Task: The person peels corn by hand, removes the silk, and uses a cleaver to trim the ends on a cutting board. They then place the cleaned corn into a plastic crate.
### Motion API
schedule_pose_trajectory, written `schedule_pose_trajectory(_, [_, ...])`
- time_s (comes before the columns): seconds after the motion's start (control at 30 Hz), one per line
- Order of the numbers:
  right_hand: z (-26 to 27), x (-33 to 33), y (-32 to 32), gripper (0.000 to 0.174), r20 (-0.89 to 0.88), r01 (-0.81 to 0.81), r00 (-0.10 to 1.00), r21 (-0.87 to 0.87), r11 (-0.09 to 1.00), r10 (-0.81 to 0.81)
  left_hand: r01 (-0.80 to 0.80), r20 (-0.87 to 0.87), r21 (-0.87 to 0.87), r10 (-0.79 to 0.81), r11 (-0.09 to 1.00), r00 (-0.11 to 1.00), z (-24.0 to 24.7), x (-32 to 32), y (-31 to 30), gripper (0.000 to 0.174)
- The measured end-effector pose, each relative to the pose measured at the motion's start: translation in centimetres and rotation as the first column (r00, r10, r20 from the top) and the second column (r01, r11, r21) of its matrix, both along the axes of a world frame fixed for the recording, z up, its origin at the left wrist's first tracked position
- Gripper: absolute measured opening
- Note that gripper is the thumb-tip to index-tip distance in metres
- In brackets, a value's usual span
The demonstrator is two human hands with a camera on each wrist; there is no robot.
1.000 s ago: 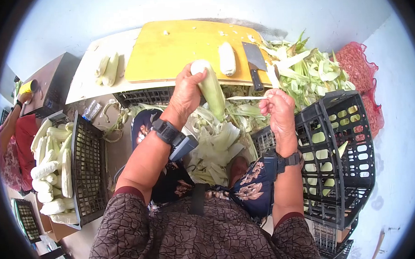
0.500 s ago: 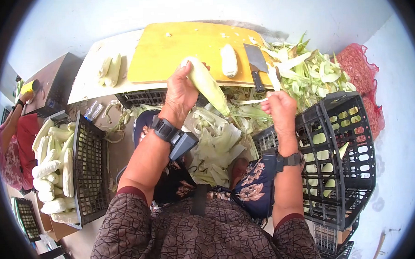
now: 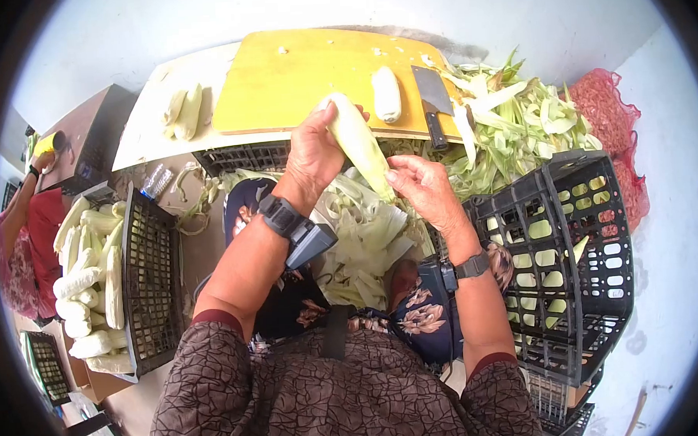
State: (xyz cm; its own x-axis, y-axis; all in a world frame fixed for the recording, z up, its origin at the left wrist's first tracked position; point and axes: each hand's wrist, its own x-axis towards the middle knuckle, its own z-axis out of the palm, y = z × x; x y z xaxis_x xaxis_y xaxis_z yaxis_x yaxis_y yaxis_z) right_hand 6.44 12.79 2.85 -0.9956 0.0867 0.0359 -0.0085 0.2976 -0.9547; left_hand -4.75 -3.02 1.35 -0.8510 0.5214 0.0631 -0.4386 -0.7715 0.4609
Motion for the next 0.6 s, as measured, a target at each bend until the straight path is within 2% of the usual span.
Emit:
schedule_pose_trajectory(0.07, [-0.2, -0.1, -0.1, 0.036, 0.038, -0.020, 0.999, -0.027, 0.999, 0.021, 0.013, -0.016, 0.023, -0.013, 1.000, 1.000, -0.2, 0.1, 0.1, 0.029])
schedule_pose_trajectory(0.13, [-0.5, -0.2, -0.3, 0.032, 0.063, -0.142, 0.986, -0.189, 0.972, 0.156, 0.030, -0.034, 0.045, -0.029, 0.999, 0.999, -0.3, 0.2, 0.2, 0.030])
schedule_pose_trajectory(0.27, [0.2, 0.1, -0.6, 0.029, 0.142, -0.154, 0.970, -0.260, 0.953, 0.195, 0.058, -0.047, 0.038, -0.056, 0.998, 0.997, 0.0, 0.5, 0.2, 0.032])
schedule_pose_trajectory(0.33, [0.5, 0.2, -0.3, 0.027, 0.144, -0.067, 0.984, -0.225, 0.972, 0.101, 0.070, -0.035, 0.037, -0.069, 0.997, 0.997, 0.1, 0.4, 0.2, 0.032])
schedule_pose_trajectory(0.5, [0.3, 0.0, 1.2, 0.026, 0.084, 0.030, 0.996, -0.265, 0.964, -0.008, 0.078, -0.051, -0.174, -0.088, 0.982, 0.995, 0.4, -0.1, -0.4, 0.031])
schedule_pose_trajectory(0.53, [0.5, 0.0, 1.4, 0.026, 0.053, 0.079, 0.996, -0.266, 0.961, -0.067, 0.080, -0.053, -0.172, -0.090, 0.982, 0.994, 0.6, -0.2, -0.5, 0.031])
schedule_pose_trajectory(0.6, [1.0, 0.2, 1.7, 0.027, 0.016, 0.167, 0.985, -0.297, 0.940, -0.170, 0.117, -0.078, -0.283, -0.145, 0.952, 0.986, 1.0, -0.1, -0.9, 0.030])
